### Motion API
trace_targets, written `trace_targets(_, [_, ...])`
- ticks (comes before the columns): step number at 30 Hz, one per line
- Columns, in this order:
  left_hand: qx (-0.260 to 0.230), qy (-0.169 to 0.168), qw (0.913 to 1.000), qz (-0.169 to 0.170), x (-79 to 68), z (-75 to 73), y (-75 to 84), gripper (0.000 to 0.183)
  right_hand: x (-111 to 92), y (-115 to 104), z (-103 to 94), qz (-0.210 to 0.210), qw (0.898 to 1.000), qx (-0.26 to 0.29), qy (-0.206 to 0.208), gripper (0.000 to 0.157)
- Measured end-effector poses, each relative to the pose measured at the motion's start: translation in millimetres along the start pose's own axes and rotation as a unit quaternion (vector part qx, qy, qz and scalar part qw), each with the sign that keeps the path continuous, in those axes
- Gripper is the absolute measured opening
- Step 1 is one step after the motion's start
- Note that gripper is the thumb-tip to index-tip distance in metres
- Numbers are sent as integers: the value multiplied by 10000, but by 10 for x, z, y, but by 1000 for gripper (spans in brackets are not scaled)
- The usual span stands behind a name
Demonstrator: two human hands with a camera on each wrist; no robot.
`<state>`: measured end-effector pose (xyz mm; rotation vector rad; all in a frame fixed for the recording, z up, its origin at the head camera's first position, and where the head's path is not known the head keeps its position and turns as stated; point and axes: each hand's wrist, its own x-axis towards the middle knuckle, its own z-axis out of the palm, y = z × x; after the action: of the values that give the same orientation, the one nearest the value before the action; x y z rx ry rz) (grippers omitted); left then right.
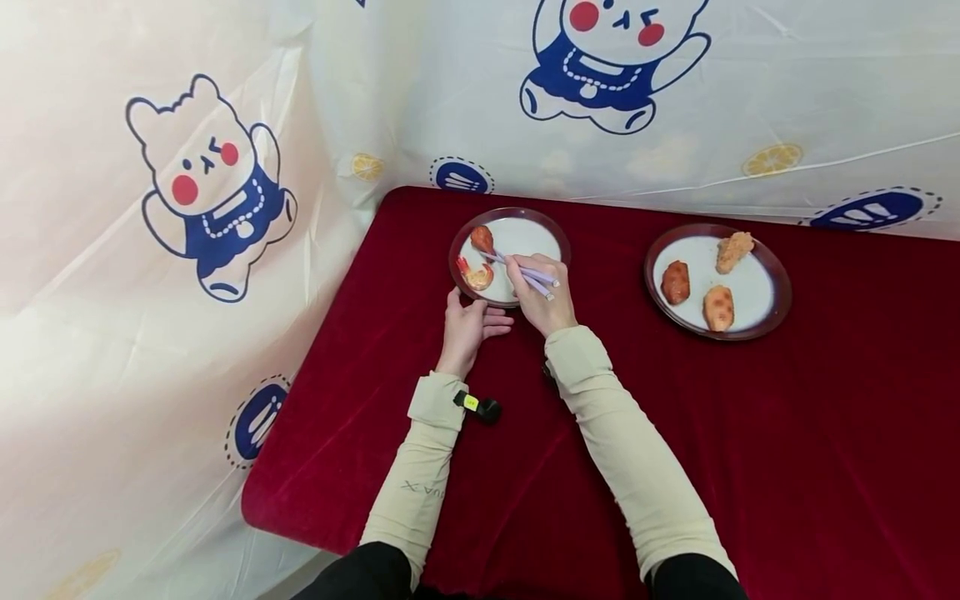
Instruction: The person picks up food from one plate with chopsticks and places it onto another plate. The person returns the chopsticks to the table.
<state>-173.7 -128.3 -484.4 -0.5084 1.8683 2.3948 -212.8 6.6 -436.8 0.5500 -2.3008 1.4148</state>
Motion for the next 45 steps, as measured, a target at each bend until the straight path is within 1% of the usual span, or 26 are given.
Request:
trace_targets(6, [-25,-1,10000,25,0,20,-12,72,5,5,10,98,9999,38,10,25])
trace_targets(14, [-34,4,10000,9,-4,26,-20,71,10,8,7,462,9989,-34,-42,28])
trace_targets(16, [-29,19,10000,9,-4,23,-23,72,15,-1,4,656,9978,-53,-89,29])
trace_targets(21, [-72,34,10000,-17,-3,17,-28,73,33,-25,-2,1379,9902,129,-165,33])
trace_targets(23, [-78,30,10000,-19,0,12,-31,74,45,-40,-10,1520,9882,114,-127,32])
trace_targets(25, [-66,27,10000,-9,-2,7,-30,73,56,-56,-21,1534,9881,-26,-82,31])
trace_targets(28, [-11,21,10000,11,-6,0,-25,73,65,-81,-44,1495,9876,-470,-92,31])
trace_targets(31, [34,10,10000,21,-8,-1,-19,73,63,-107,-72,1545,9841,-848,-237,34])
trace_targets(34, [45,2,10000,15,-8,1,-19,73,58,-131,-101,1581,9808,-1060,-423,37])
trace_targets(38, [7,-3,10000,8,-7,1,-21,73,51,-154,-134,1503,9805,-1132,-570,39])
trace_targets(42, [-2,13,10000,12,-7,4,-15,72,59,-156,-164,1541,9819,-898,-640,41])
trace_targets(45, [4,35,10000,19,-8,6,-10,72,69,-143,-181,1658,9815,-674,-679,43])
